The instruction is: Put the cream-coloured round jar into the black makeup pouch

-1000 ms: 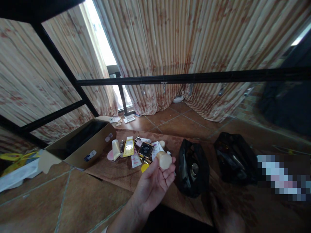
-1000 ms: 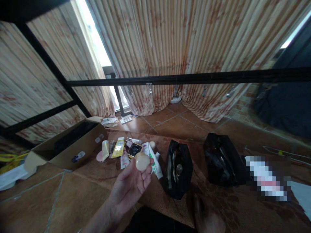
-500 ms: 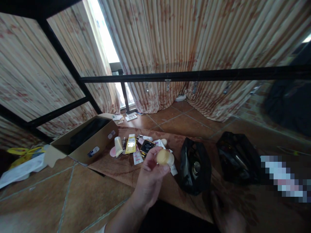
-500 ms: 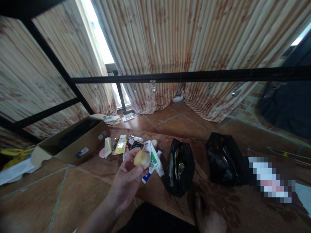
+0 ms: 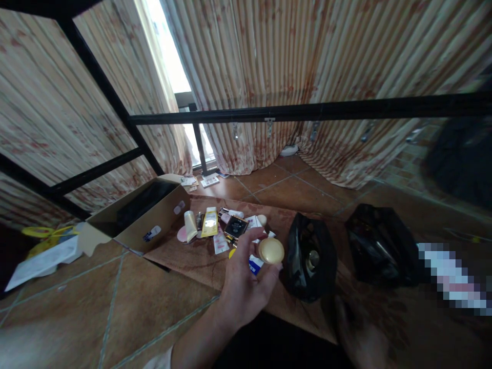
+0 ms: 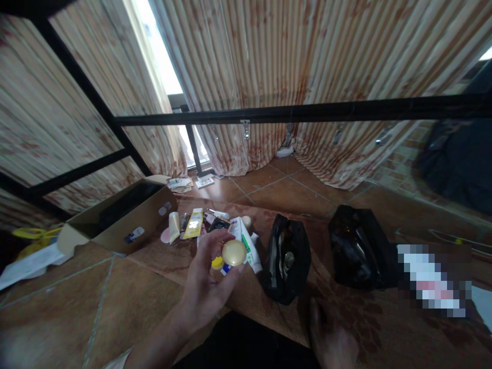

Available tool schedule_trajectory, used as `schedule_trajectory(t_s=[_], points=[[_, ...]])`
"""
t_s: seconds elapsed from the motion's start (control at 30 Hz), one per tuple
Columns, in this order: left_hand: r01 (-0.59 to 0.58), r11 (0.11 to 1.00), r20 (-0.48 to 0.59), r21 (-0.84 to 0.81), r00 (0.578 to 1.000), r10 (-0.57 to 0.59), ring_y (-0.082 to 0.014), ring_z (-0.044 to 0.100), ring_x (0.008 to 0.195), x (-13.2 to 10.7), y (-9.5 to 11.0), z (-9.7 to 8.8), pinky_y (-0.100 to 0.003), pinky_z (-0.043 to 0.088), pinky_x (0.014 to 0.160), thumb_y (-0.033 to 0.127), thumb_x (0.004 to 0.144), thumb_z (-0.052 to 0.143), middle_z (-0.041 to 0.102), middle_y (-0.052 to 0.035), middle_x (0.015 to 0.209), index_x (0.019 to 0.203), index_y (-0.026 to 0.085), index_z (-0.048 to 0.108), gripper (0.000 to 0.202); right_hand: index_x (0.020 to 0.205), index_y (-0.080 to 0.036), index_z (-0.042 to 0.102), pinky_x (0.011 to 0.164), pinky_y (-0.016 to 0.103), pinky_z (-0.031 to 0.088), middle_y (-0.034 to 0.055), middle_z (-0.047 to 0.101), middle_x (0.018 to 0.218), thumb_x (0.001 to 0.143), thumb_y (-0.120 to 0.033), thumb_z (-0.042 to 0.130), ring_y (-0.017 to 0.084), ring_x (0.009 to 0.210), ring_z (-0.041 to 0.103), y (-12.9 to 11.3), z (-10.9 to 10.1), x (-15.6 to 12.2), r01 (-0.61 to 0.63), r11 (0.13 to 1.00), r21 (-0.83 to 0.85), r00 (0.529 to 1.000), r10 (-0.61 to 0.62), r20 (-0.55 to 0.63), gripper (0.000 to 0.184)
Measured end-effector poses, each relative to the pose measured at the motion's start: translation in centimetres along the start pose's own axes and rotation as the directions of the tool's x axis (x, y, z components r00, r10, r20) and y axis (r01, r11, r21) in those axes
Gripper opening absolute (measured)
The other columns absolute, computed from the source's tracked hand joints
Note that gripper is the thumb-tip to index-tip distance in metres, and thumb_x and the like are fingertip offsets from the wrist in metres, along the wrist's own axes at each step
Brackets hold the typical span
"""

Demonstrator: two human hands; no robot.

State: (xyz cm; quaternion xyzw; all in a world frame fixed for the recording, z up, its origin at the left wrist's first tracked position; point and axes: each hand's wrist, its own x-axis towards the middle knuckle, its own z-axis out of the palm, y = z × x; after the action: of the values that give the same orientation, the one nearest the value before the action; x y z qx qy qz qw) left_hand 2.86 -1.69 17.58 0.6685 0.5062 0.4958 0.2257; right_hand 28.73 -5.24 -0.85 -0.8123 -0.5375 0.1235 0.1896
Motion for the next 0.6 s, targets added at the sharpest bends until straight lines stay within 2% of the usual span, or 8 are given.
schedule_trajectory(t_s=[0.17, 0.3, 0.47, 0.6], points=[[0.031, 0.998, 0.035, 0.049, 0.999, -0.033, -0.0187, 0.057, 0.099, -0.1, -0.1, -0.1, -0.031, 0.047, 0.085, 0.018, 0.08, 0.061, 0.058, -0.0049, 0.114, 0.122, 0.024, 0.04, 0.046, 0.106, -0.019, 0.068, 0.063, 0.037, 0.046, 0.014, 0.071, 0.097, 0.086, -0.057, 0.033, 0.03, 0.077, 0.065, -0.2, 0.0, -0.1, -0.051, 0.999, -0.002, 0.998, 0.051, 0.022, 0.055], [0.077, 0.997, 0.116, 0.016, 0.99, -0.079, -0.0173, 0.058, 0.095, -0.4, -0.7, -0.3, -0.029, 0.047, 0.08, 0.02, 0.085, 0.058, 0.059, -0.0042, 0.111, 0.123, 0.024, 0.04, 0.042, 0.103, -0.018, 0.068, 0.066, 0.036, 0.046, 0.0146, 0.07, 0.101, 0.087, -0.056, 0.033, 0.031, 0.085, 0.065, -0.5, -0.3, -0.2, -0.024, 1.0, 0.014, 1.0, 0.024, 0.0, 0.055], [0.161, 0.987, 0.25, -0.021, 0.957, -0.15, -0.0187, 0.057, 0.101, -0.8, -1.5, -0.6, -0.03, 0.046, 0.086, 0.027, 0.093, 0.049, 0.061, -0.0054, 0.11, 0.117, 0.023, 0.049, 0.025, 0.104, -0.018, 0.068, 0.063, 0.035, 0.045, 0.014, 0.071, 0.1, 0.087, -0.055, 0.034, 0.03, 0.08, 0.065, -0.5, -0.4, -0.2, -0.022, 1.0, -0.009, 1.0, 0.022, -0.019, 0.053], [0.176, 0.984, 0.303, -0.042, 0.94, -0.155, -0.0174, 0.058, 0.097, -1.3, -1.8, -0.4, -0.03, 0.046, 0.086, 0.028, 0.093, 0.049, 0.06, -0.0042, 0.108, 0.116, 0.023, 0.051, 0.024, 0.102, -0.018, 0.069, 0.06, 0.034, 0.044, 0.0143, 0.071, 0.098, 0.087, -0.055, 0.034, 0.028, 0.077, 0.065, -0.4, -0.3, -0.3, 0.01, 1.0, -0.011, 0.999, -0.011, -0.036, 0.053]])
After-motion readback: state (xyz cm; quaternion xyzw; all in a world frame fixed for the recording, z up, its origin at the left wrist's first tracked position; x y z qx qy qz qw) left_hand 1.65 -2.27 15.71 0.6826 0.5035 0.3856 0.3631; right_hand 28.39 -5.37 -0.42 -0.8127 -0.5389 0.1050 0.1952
